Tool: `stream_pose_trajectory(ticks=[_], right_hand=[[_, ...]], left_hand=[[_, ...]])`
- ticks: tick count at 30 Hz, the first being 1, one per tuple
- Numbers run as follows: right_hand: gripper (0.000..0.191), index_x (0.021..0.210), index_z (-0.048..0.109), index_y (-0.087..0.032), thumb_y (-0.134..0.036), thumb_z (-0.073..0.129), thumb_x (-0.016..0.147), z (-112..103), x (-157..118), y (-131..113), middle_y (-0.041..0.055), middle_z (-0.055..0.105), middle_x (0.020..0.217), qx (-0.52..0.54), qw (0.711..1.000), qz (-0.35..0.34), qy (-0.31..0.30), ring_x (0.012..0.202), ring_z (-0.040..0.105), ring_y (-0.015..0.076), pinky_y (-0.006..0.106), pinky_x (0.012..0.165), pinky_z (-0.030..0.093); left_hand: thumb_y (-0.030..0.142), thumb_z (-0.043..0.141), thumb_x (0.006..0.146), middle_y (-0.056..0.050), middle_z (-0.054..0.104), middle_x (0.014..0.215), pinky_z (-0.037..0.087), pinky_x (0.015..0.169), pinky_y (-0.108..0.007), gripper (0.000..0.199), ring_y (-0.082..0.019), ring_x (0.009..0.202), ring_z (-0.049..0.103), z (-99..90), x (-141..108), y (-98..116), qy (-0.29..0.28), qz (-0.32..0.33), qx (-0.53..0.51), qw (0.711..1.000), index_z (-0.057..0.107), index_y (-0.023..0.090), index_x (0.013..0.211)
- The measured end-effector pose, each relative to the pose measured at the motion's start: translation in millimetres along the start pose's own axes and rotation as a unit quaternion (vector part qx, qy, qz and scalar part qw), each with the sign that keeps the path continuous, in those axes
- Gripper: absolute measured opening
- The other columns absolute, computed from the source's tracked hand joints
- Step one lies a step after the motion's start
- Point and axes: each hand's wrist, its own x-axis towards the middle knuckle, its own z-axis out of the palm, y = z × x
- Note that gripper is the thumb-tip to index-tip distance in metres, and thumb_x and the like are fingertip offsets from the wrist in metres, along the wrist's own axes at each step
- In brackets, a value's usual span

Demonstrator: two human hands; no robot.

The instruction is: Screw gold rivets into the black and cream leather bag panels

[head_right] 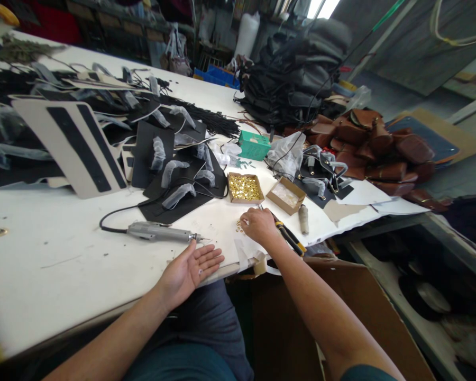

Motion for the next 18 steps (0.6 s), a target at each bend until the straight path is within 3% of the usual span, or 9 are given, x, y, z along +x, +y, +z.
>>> stream_pose_trajectory(ticks=[18], right_hand=[[0.023, 0.089, 0.081, -0.024, -0.028, 0.061, 0.098, 0.0, -6.4, 0.1, 0.0052, 0.079, 0.095, 0.009, 1.000, -0.026, 0.016, 0.093, 0.067, 0.0208, 0.036, 0.084, 0.030]], left_hand=[[0.049, 0.044, 0.107, -0.026, 0.068, 0.138, 0.055, 0.108, -0.042, 0.052, -0.032, 0.119, 0.073, -0.5, 0.4, -1.0, 0.000, 0.004, 0.008, 1.000, 0.067, 0.006, 0.125]])
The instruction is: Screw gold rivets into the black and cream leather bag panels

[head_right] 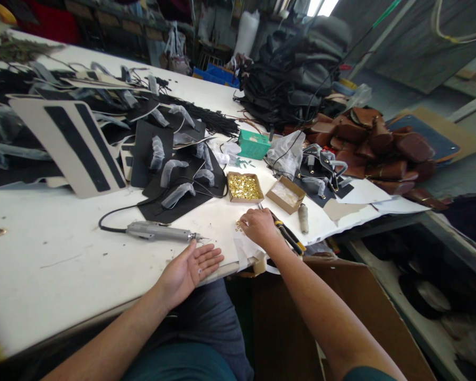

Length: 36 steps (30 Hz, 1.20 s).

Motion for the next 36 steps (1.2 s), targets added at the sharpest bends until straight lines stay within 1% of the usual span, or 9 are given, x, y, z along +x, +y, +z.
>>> stream_pose_trajectory(ticks=[3, 9, 15, 21, 25, 27, 32, 36], right_hand=[[0.022, 0.088, 0.081, -0.023, -0.028, 0.061, 0.097, 3, 0, 0, 0.0051, 0.078, 0.093, -0.001, 1.000, -0.001, 0.008, 0.091, 0.067, 0.0208, 0.036, 0.084, 0.030], [0.021, 0.085, 0.078, -0.020, -0.027, 0.061, 0.095, 9, 3, 3, 0.0053, 0.076, 0.087, -0.008, 1.000, 0.000, 0.028, 0.087, 0.065, 0.0203, 0.036, 0.083, 0.029], [0.022, 0.086, 0.078, -0.019, -0.026, 0.060, 0.095, 17, 7, 5, 0.0069, 0.076, 0.086, -0.015, 0.998, 0.005, 0.056, 0.083, 0.063, 0.0203, 0.037, 0.083, 0.028], [0.029, 0.082, 0.080, -0.019, -0.026, 0.057, 0.098, 13, 4, 5, 0.0078, 0.077, 0.085, -0.017, 0.998, -0.020, 0.063, 0.080, 0.061, 0.0194, 0.038, 0.084, 0.027], [0.031, 0.075, 0.078, -0.019, -0.026, 0.058, 0.098, 10, 2, 4, 0.0071, 0.076, 0.080, -0.015, 0.997, -0.038, 0.063, 0.076, 0.060, 0.0185, 0.038, 0.084, 0.028], [0.031, 0.075, 0.078, -0.020, -0.026, 0.058, 0.097, 9, 1, 3, 0.0065, 0.076, 0.079, -0.009, 0.997, -0.039, 0.066, 0.076, 0.061, 0.0185, 0.038, 0.084, 0.028], [0.022, 0.082, 0.079, -0.021, -0.024, 0.061, 0.094, 8, 0, 5, 0.0059, 0.078, 0.085, 0.016, 0.996, -0.010, 0.093, 0.080, 0.064, 0.0196, 0.036, 0.082, 0.031], [0.018, 0.089, 0.079, -0.020, -0.021, 0.062, 0.093, -1, -4, 11, 0.0057, 0.078, 0.087, 0.039, 0.991, 0.028, 0.127, 0.083, 0.067, 0.0204, 0.035, 0.081, 0.034]], left_hand=[[0.048, 0.043, 0.108, -0.025, 0.070, 0.136, 0.056, 0.107, -0.041, 0.051, -0.032, 0.120, 0.073, 1.7, -1, 0, 0.004, -0.001, 0.003, 1.000, 0.067, 0.006, 0.124], [0.047, 0.044, 0.108, -0.027, 0.068, 0.137, 0.056, 0.106, -0.041, 0.051, -0.031, 0.117, 0.074, 3.1, -1, 1, 0.008, 0.001, -0.001, 1.000, 0.066, 0.005, 0.124], [0.048, 0.043, 0.108, -0.025, 0.071, 0.134, 0.055, 0.108, -0.042, 0.050, -0.030, 0.117, 0.074, 2.5, -1, 0, 0.010, 0.001, 0.004, 1.000, 0.067, 0.006, 0.122], [0.050, 0.043, 0.108, -0.025, 0.071, 0.134, 0.050, 0.114, -0.045, 0.051, -0.031, 0.119, 0.073, 0.0, 1, -1, 0.001, 0.000, 0.001, 1.000, 0.066, 0.007, 0.123], [0.050, 0.044, 0.107, -0.025, 0.071, 0.134, 0.049, 0.116, -0.046, 0.052, -0.032, 0.121, 0.072, -0.9, 2, -1, -0.004, 0.002, -0.001, 1.000, 0.066, 0.006, 0.124], [0.049, 0.044, 0.107, -0.025, 0.071, 0.134, 0.049, 0.116, -0.046, 0.051, -0.032, 0.121, 0.073, -0.6, 1, -1, -0.003, 0.002, 0.002, 1.000, 0.066, 0.007, 0.124], [0.049, 0.044, 0.107, -0.024, 0.072, 0.131, 0.052, 0.112, -0.045, 0.050, -0.031, 0.117, 0.074, 0.9, 0, -1, 0.004, 0.003, 0.004, 1.000, 0.067, 0.007, 0.122], [0.048, 0.044, 0.108, -0.024, 0.072, 0.131, 0.056, 0.107, -0.042, 0.050, -0.031, 0.117, 0.074, 0.8, 0, -1, 0.003, 0.003, 0.002, 1.000, 0.068, 0.006, 0.121]])
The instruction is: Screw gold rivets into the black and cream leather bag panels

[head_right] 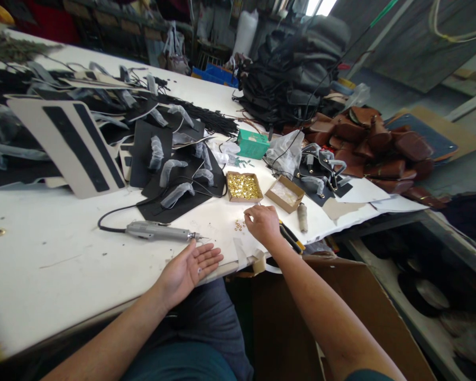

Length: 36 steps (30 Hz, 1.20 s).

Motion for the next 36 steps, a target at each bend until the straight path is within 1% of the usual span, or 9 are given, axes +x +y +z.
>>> stream_pose_trajectory(ticks=[3, 5, 8, 10, 13, 18, 26, 32, 36], right_hand=[[0.016, 0.092, 0.078, -0.020, -0.022, 0.063, 0.095, -14, -12, -13, 0.0055, 0.078, 0.089, 0.039, 0.999, 0.013, 0.035, 0.084, 0.068, 0.0206, 0.035, 0.083, 0.038], [0.014, 0.093, 0.077, -0.021, -0.025, 0.064, 0.097, -21, -29, -36, 0.0050, 0.078, 0.091, 0.111, 0.992, -0.010, 0.050, 0.085, 0.069, 0.0202, 0.034, 0.084, 0.042], [0.011, 0.101, 0.076, -0.024, -0.029, 0.067, 0.099, -25, -62, -84, 0.0041, 0.078, 0.095, 0.231, 0.970, -0.076, 0.014, 0.087, 0.069, 0.0194, 0.033, 0.082, 0.046], [0.013, 0.108, 0.075, -0.025, -0.028, 0.068, 0.099, -21, -80, -113, 0.0041, 0.078, 0.101, 0.269, 0.958, -0.102, -0.020, 0.092, 0.070, 0.0197, 0.033, 0.083, 0.047], [0.013, 0.109, 0.076, -0.025, -0.026, 0.068, 0.099, -13, -94, -136, 0.0051, 0.077, 0.105, 0.276, 0.955, -0.109, -0.027, 0.097, 0.068, 0.0214, 0.036, 0.085, 0.048], [0.011, 0.094, 0.075, -0.024, -0.025, 0.066, 0.100, -11, -93, -136, 0.0032, 0.077, 0.101, 0.247, 0.959, -0.135, -0.031, 0.098, 0.066, 0.0218, 0.037, 0.084, 0.046], [0.005, 0.094, 0.072, -0.022, -0.025, 0.070, 0.097, -15, -95, -123, 0.0051, 0.075, 0.100, 0.234, 0.965, -0.099, -0.058, 0.093, 0.064, 0.0206, 0.035, 0.084, 0.045], [0.007, 0.090, 0.071, -0.022, -0.016, 0.071, 0.090, -23, -92, -115, 0.0030, 0.073, 0.093, 0.255, 0.957, -0.115, -0.071, 0.088, 0.064, 0.0191, 0.032, 0.080, 0.045], [0.008, 0.085, 0.068, -0.022, -0.016, 0.067, 0.090, -26, -83, -96, 0.0017, 0.068, 0.084, 0.268, 0.961, -0.049, -0.042, 0.080, 0.063, 0.0175, 0.030, 0.074, 0.045]], left_hand=[[0.049, 0.045, 0.107, -0.024, 0.073, 0.130, 0.058, 0.104, -0.040, 0.050, -0.030, 0.117, 0.074, -1.1, 1, 0, -0.004, 0.000, -0.008, 1.000, 0.068, 0.007, 0.121], [0.049, 0.047, 0.107, -0.023, 0.074, 0.128, 0.060, 0.100, -0.039, 0.049, -0.030, 0.116, 0.075, -1.9, 2, 0, -0.005, -0.002, -0.018, 1.000, 0.069, 0.007, 0.119], [0.044, 0.045, 0.109, -0.020, 0.079, 0.112, 0.063, 0.086, -0.032, 0.046, -0.023, 0.097, 0.079, -2.6, 2, 0, -0.007, 0.000, -0.047, 0.999, 0.071, 0.007, 0.113], [0.041, 0.041, 0.110, -0.017, 0.079, 0.099, 0.062, 0.073, -0.027, 0.047, -0.019, 0.081, 0.077, -3.3, 2, 1, -0.017, 0.002, -0.062, 0.998, 0.072, 0.006, 0.110], [0.042, 0.038, 0.111, -0.016, 0.079, 0.095, 0.059, 0.062, -0.023, 0.050, -0.017, 0.074, 0.076, -5.1, 2, 0, -0.024, -0.003, -0.063, 0.998, 0.073, 0.006, 0.110], [0.042, 0.038, 0.111, -0.018, 0.079, 0.098, 0.060, 0.064, -0.024, 0.051, -0.018, 0.076, 0.076, -7.4, 2, -1, -0.020, 0.002, -0.057, 0.998, 0.073, 0.005, 0.109], [0.042, 0.039, 0.111, -0.020, 0.079, 0.102, 0.063, 0.069, -0.027, 0.049, -0.020, 0.083, 0.078, -1.0, -1, 1, -0.014, 0.002, -0.052, 0.999, 0.071, 0.005, 0.109], [0.043, 0.043, 0.110, -0.021, 0.078, 0.110, 0.064, 0.076, -0.028, 0.046, -0.021, 0.091, 0.079, -2.3, 0, 0, -0.007, -0.001, -0.043, 0.999, 0.069, 0.005, 0.114], [0.044, 0.046, 0.108, -0.024, 0.075, 0.123, 0.063, 0.093, -0.034, 0.046, -0.026, 0.107, 0.077, -1.8, 1, -1, 0.007, 0.005, -0.035, 0.999, 0.068, 0.005, 0.120]])
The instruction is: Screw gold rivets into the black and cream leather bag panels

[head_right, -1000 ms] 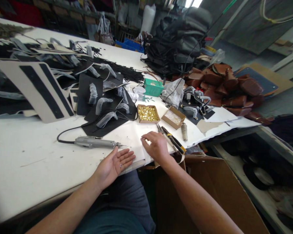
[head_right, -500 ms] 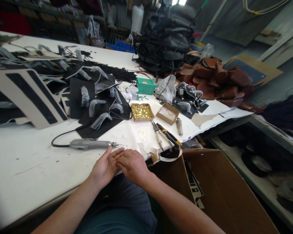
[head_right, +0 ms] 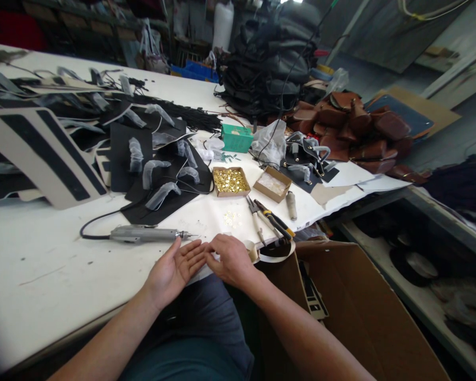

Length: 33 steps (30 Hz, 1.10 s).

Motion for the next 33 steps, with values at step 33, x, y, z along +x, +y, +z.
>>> stream_pose_trajectory(ticks=[33], right_hand=[[0.023, 0.083, 0.080, -0.023, -0.026, 0.061, 0.097, -21, 32, 104, 0.0039, 0.076, 0.087, -0.217, 0.975, 0.052, 0.010, 0.079, 0.064, 0.0182, 0.032, 0.077, 0.039]], left_hand=[[0.052, 0.044, 0.107, -0.026, 0.069, 0.137, 0.053, 0.112, -0.044, 0.054, -0.033, 0.126, 0.070, -2.7, 3, 0, -0.017, -0.001, 0.019, 1.000, 0.067, 0.006, 0.122]])
